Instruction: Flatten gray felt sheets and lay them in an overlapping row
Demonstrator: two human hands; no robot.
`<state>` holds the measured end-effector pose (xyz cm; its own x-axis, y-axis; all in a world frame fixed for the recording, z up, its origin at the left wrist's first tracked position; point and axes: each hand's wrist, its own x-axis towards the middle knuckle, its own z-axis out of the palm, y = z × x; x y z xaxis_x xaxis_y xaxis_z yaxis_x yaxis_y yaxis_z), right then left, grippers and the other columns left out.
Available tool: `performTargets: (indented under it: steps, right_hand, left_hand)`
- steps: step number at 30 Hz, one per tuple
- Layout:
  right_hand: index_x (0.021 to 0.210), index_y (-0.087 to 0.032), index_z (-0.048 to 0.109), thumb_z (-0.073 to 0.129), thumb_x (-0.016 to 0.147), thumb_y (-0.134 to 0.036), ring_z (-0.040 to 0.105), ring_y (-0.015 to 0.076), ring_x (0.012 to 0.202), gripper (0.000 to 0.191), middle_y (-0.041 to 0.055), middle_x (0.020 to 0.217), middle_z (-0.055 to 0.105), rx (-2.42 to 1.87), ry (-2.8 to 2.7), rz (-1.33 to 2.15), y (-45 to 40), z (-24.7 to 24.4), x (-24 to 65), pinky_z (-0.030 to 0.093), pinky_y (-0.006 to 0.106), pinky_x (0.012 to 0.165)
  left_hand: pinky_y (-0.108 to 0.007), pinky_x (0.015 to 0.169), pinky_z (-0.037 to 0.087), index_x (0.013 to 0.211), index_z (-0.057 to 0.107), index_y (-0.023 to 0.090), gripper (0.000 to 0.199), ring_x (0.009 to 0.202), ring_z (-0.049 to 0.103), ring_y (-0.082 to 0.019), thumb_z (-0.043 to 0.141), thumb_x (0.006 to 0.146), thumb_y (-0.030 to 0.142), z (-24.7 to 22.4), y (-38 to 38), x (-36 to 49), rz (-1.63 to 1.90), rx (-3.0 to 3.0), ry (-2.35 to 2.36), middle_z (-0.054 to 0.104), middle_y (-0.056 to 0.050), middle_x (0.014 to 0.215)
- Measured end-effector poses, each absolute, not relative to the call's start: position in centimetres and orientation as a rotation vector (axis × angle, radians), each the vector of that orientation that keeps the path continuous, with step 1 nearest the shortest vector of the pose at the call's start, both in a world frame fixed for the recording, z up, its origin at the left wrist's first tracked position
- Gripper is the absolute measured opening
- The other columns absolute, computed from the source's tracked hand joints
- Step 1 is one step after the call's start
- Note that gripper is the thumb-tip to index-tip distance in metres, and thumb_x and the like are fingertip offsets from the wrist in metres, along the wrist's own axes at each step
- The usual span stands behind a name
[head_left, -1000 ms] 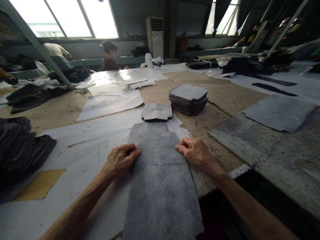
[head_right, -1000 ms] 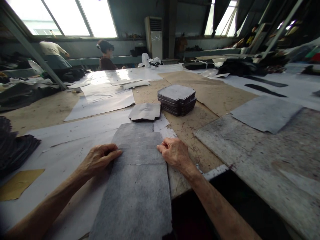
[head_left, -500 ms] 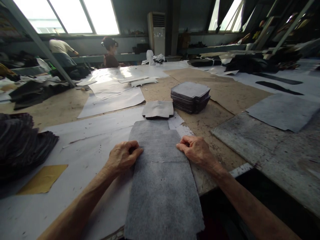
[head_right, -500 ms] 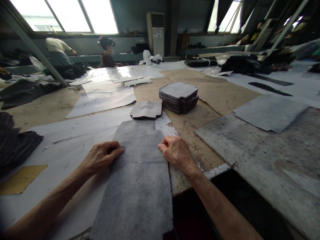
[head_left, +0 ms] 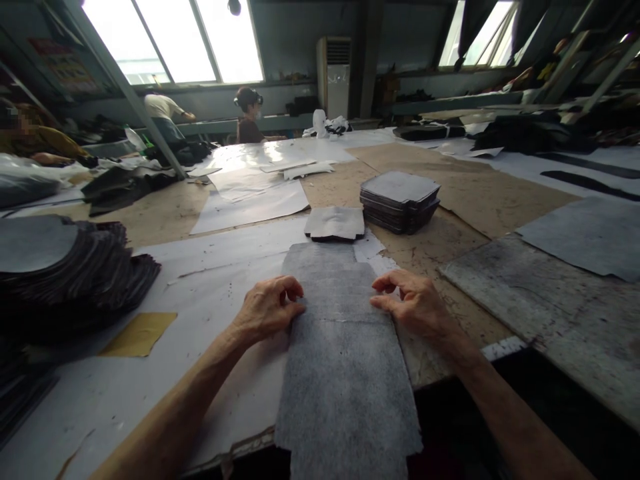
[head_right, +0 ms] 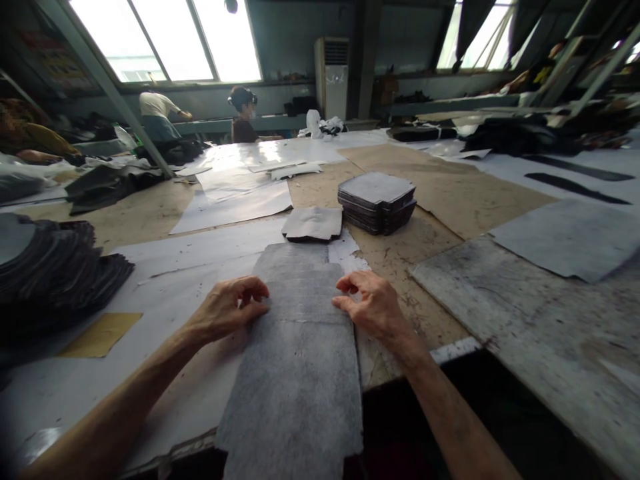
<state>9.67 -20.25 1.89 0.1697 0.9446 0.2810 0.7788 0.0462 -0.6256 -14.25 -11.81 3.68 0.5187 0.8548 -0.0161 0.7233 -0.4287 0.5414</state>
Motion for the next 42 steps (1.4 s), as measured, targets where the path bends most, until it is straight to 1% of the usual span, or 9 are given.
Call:
performTargets:
  steps: [2,6,9,13,18,21,28,34,42]
  right_hand:
    - [0.077,-0.020,0.062,0.069,0.063,-0.020,0.055,0.0153,0.069,0.016,0.0010,0.076,0.062,-1.832,-1.674,0.343,-20.3,1.9,9.5,0.042,0.027,0.062]
    - [0.080,-0.019,0.061,0.069,0.064,-0.024,0.055,0.0152,0.071,0.018,0.0014,0.078,0.061,-1.966,-1.684,0.408,-20.3,2.4,9.1,0.041,0.026,0.063]
    - [0.077,-0.019,0.060,0.069,0.065,-0.026,0.054,0.0143,0.067,0.016,0.0003,0.073,0.060,-2.069,-1.639,0.478,-20.2,3.0,8.7,0.039,0.024,0.059]
    - [0.067,-0.019,0.057,0.069,0.063,-0.026,0.051,0.0129,0.060,0.015,-0.0017,0.065,0.057,-2.148,-1.534,0.569,-20.1,3.4,8.5,0.035,0.024,0.053]
    - [0.077,-0.018,0.060,0.068,0.062,-0.021,0.052,0.0132,0.065,0.017,0.0005,0.076,0.059,-2.030,-1.614,0.465,-20.2,3.2,8.5,0.038,0.023,0.057]
    - [0.081,-0.018,0.061,0.067,0.062,-0.020,0.053,0.0134,0.066,0.020,0.0004,0.075,0.060,-2.014,-1.601,0.528,-20.0,3.1,8.5,0.038,0.023,0.057]
    - [0.063,-0.019,0.058,0.066,0.062,-0.027,0.048,0.0111,0.052,0.011,-0.0030,0.056,0.054,-2.078,-1.520,0.638,-19.9,2.9,8.8,0.033,0.022,0.047]
    - [0.056,-0.019,0.058,0.061,0.066,-0.033,0.047,0.0119,0.053,0.017,-0.0008,0.055,0.054,-2.129,-1.434,0.608,-20.3,3.2,8.9,0.031,0.022,0.047]
    - [0.051,-0.019,0.055,0.060,0.066,-0.030,0.042,0.0105,0.049,0.019,-0.0022,0.050,0.048,-2.214,-1.385,0.610,-19.8,3.1,8.7,0.028,0.022,0.045]
  left_hand:
    - [-0.028,0.063,0.041,0.082,0.060,0.020,0.018,0.064,0.051,-0.014,0.058,0.065,0.024,3.5,-11.7,-14.2,0.383,2.242,1.293,0.060,0.000,0.072]
    - [-0.028,0.063,0.040,0.092,0.057,0.019,0.028,0.066,0.049,-0.014,0.057,0.064,0.022,3.4,-11.8,-14.3,0.465,2.291,1.254,0.058,-0.003,0.087]
    - [-0.028,0.063,0.039,0.086,0.057,0.020,0.020,0.064,0.049,-0.013,0.055,0.066,0.023,3.5,-11.8,-14.3,0.368,2.286,1.249,0.058,-0.001,0.079]
    - [-0.028,0.060,0.036,0.085,0.054,0.020,0.019,0.062,0.049,-0.015,0.054,0.066,0.025,3.7,-11.8,-14.2,0.292,2.216,1.293,0.055,0.001,0.067]
    - [-0.028,0.061,0.038,0.097,0.048,0.022,0.036,0.059,0.046,-0.012,0.057,0.063,0.023,3.6,-11.8,-14.2,0.439,2.213,1.295,0.058,0.001,0.080]
    - [-0.027,0.061,0.038,0.093,0.051,0.022,0.029,0.059,0.047,-0.012,0.056,0.064,0.019,3.7,-12.0,-14.1,0.403,2.256,1.269,0.060,0.001,0.085]
    - [-0.025,0.055,0.033,0.070,0.055,0.019,0.008,0.058,0.047,-0.013,0.055,0.066,0.026,4.0,-11.8,-14.1,0.234,2.220,1.309,0.052,0.003,0.058]
    - [-0.027,0.055,0.030,0.060,0.053,0.019,0.024,0.058,0.045,-0.015,0.046,0.072,0.038,4.1,-11.6,-14.3,0.174,2.219,1.279,0.047,0.002,0.054]
    - [-0.025,0.052,0.030,0.059,0.057,0.019,0.022,0.053,0.042,-0.013,0.046,0.067,0.036,3.8,-11.4,-14.4,0.216,2.118,1.242,0.044,0.003,0.049]
